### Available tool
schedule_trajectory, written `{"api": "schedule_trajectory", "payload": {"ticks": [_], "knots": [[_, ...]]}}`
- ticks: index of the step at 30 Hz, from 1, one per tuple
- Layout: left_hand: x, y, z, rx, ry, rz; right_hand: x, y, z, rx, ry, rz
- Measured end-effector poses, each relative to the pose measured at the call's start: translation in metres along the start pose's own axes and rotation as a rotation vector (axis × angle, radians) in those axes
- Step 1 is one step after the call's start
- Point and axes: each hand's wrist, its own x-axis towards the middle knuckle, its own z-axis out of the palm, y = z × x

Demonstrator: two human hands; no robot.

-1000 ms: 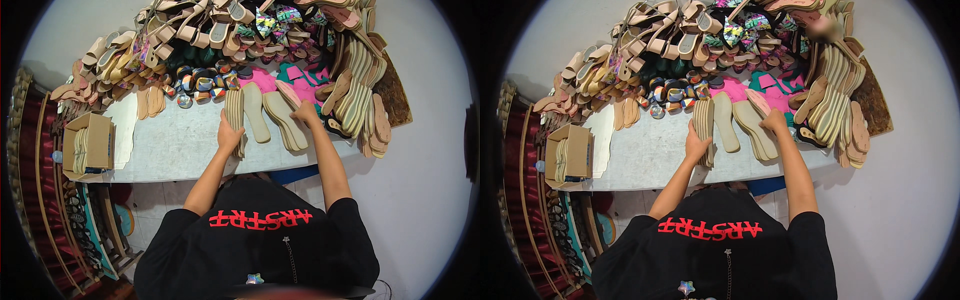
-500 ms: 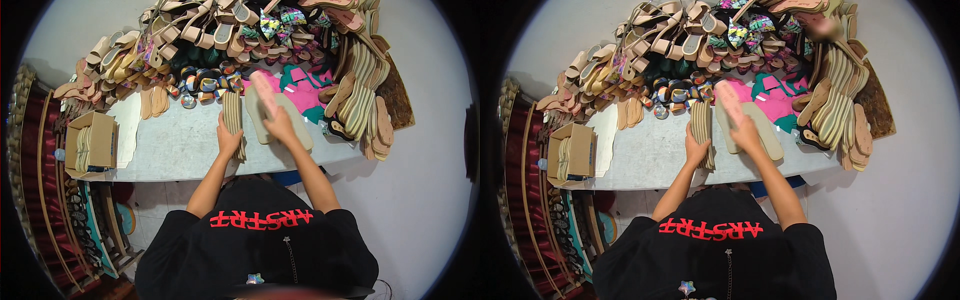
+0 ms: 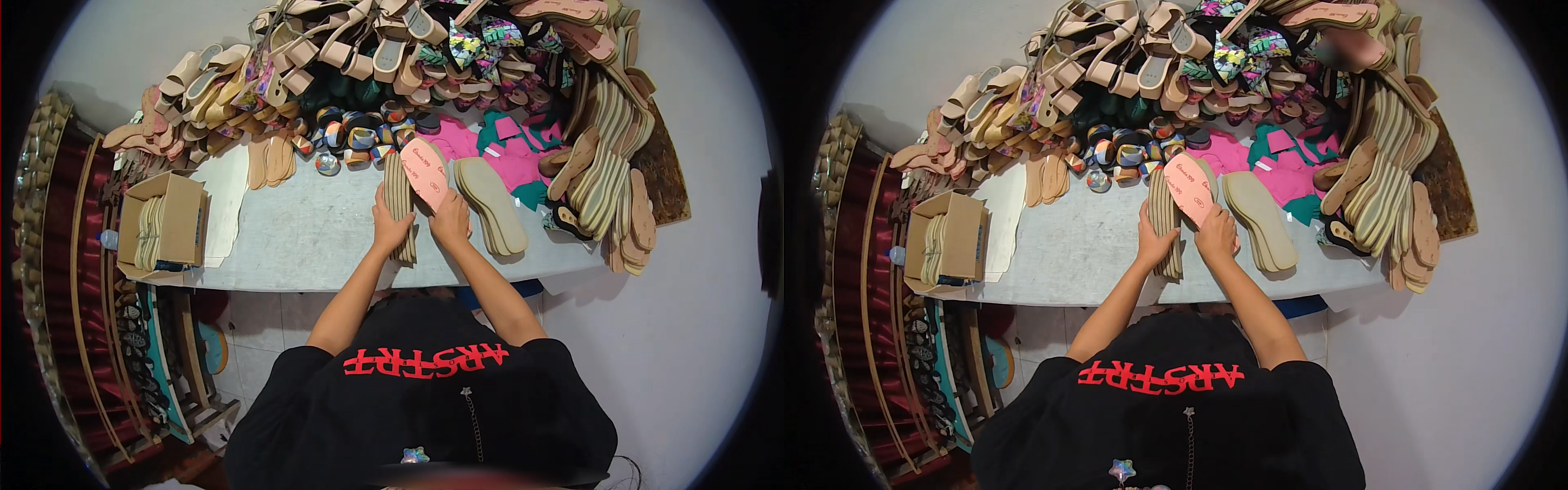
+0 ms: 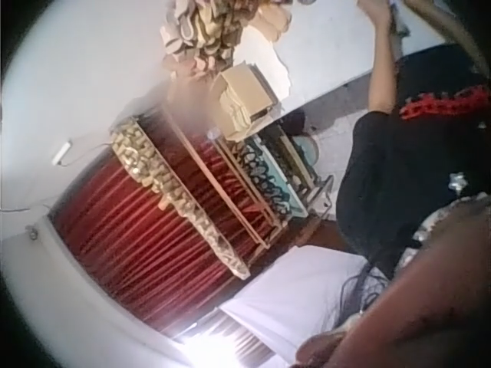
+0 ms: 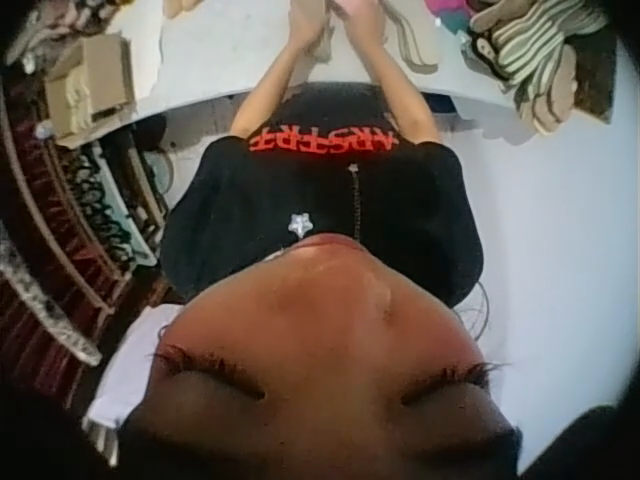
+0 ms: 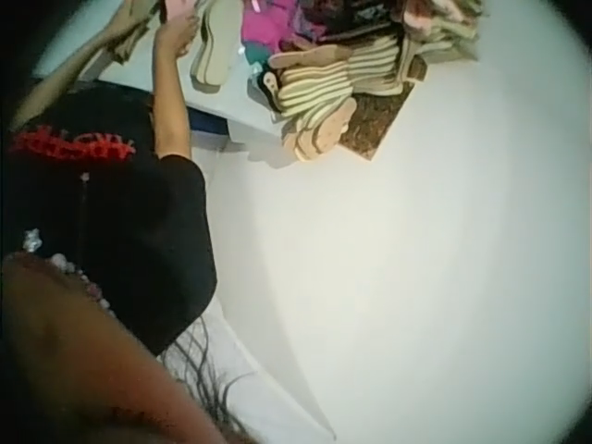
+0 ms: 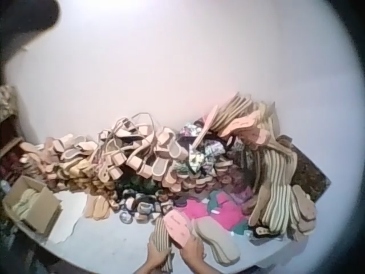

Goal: Sort and bundle stacks of shoe soles using string and place them into a cardboard box.

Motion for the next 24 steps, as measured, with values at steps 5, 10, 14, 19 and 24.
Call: {"api": "schedule_trajectory", "payload": {"ticks": [5,10,14,19,24], "knots": [[0.002,-0.008,0.0,-0.101,-0.032,-0.054,-0.008,-0.002,-0.013,0.385,-0.039,0.101],[0.001,-0.011,0.003,-0.122,-0.023,-0.062,-0.029,0.009,0.009,0.778,-0.27,0.082],[0.002,-0.003,0.002,-0.166,-0.017,-0.126,-0.033,0.017,0.044,0.865,-0.254,0.097],[-0.001,0.011,0.0,0.014,-0.035,-0.105,-0.027,0.019,0.044,0.832,-0.208,0.047],[-0.003,0.007,0.002,0.032,-0.01,-0.103,-0.02,0.013,0.007,0.936,-0.403,0.132]]}}
